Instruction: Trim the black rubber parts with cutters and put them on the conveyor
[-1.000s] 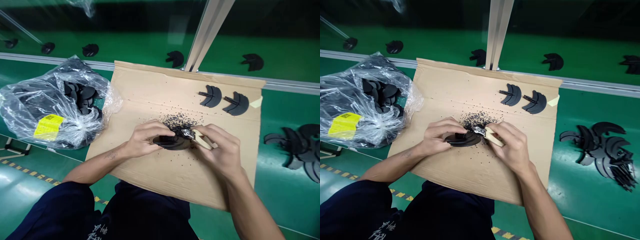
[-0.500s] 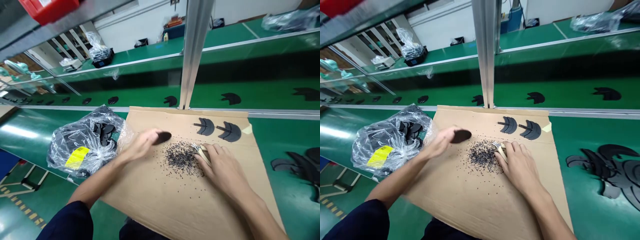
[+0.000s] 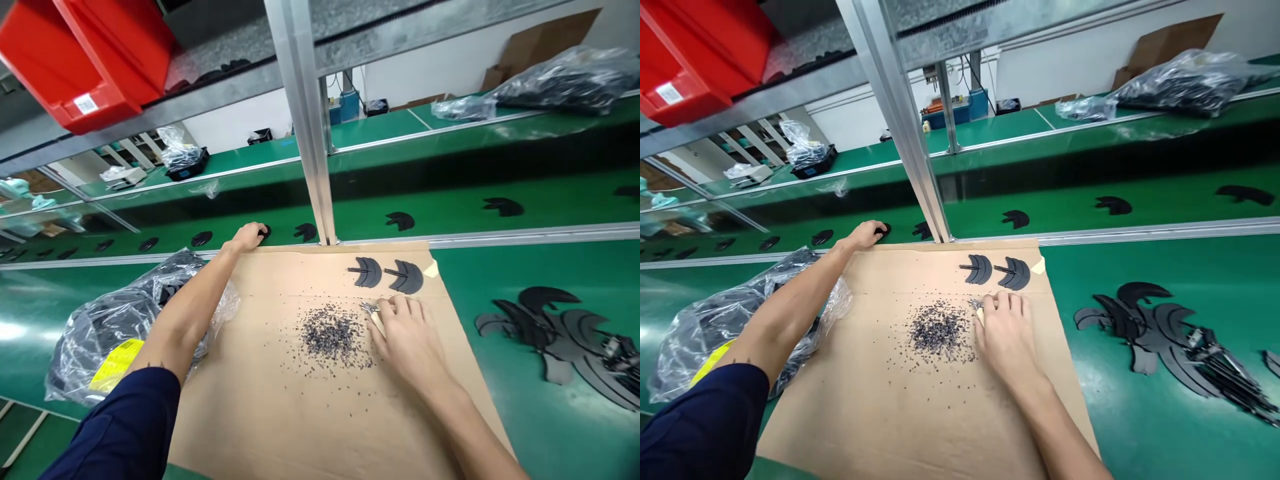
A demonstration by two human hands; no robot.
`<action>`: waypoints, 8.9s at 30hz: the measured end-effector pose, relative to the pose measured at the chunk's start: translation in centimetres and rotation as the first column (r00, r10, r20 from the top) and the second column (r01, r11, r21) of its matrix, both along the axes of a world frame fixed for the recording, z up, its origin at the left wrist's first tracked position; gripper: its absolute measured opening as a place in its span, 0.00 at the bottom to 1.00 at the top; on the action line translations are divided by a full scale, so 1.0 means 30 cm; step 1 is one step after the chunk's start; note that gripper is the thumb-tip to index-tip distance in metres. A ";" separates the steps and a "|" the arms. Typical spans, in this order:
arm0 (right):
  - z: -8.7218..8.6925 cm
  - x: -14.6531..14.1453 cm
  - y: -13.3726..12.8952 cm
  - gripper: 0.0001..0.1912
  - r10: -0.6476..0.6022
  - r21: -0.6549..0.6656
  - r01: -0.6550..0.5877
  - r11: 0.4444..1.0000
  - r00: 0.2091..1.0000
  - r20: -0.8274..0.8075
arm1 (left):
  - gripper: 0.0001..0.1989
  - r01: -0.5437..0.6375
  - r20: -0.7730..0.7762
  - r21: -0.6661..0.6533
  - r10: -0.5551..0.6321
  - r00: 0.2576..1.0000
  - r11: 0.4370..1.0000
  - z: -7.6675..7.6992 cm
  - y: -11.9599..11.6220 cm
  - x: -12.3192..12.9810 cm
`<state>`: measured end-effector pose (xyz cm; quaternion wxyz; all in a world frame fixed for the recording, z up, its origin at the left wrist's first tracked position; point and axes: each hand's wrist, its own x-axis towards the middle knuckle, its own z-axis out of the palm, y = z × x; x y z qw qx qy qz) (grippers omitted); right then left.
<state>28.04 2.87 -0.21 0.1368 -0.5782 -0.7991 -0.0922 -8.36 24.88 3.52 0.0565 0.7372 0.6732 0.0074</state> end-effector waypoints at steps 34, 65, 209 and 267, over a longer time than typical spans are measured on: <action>-0.048 -0.147 -0.030 0.18 0.539 0.152 -0.571 0.807 0.605 -0.586 | 0.10 0.292 0.160 -0.349 -0.250 0.955 0.890 0.131 -0.683 0.047; 0.000 -0.195 -0.074 0.22 -0.360 -0.380 -0.571 0.727 0.154 -0.920 | 0.12 0.143 0.904 0.248 -0.282 0.322 0.958 -0.054 -0.781 0.326; 0.018 -0.055 -0.003 0.27 0.404 -0.089 -0.505 0.858 0.772 -0.491 | 0.12 0.249 0.762 0.452 -0.516 0.391 0.857 -0.100 -0.813 0.298; 0.064 -0.109 -0.059 0.24 0.479 -0.005 -0.593 0.805 0.656 -0.584 | 0.08 0.303 0.844 0.414 -0.486 0.224 0.858 -0.107 -0.798 0.254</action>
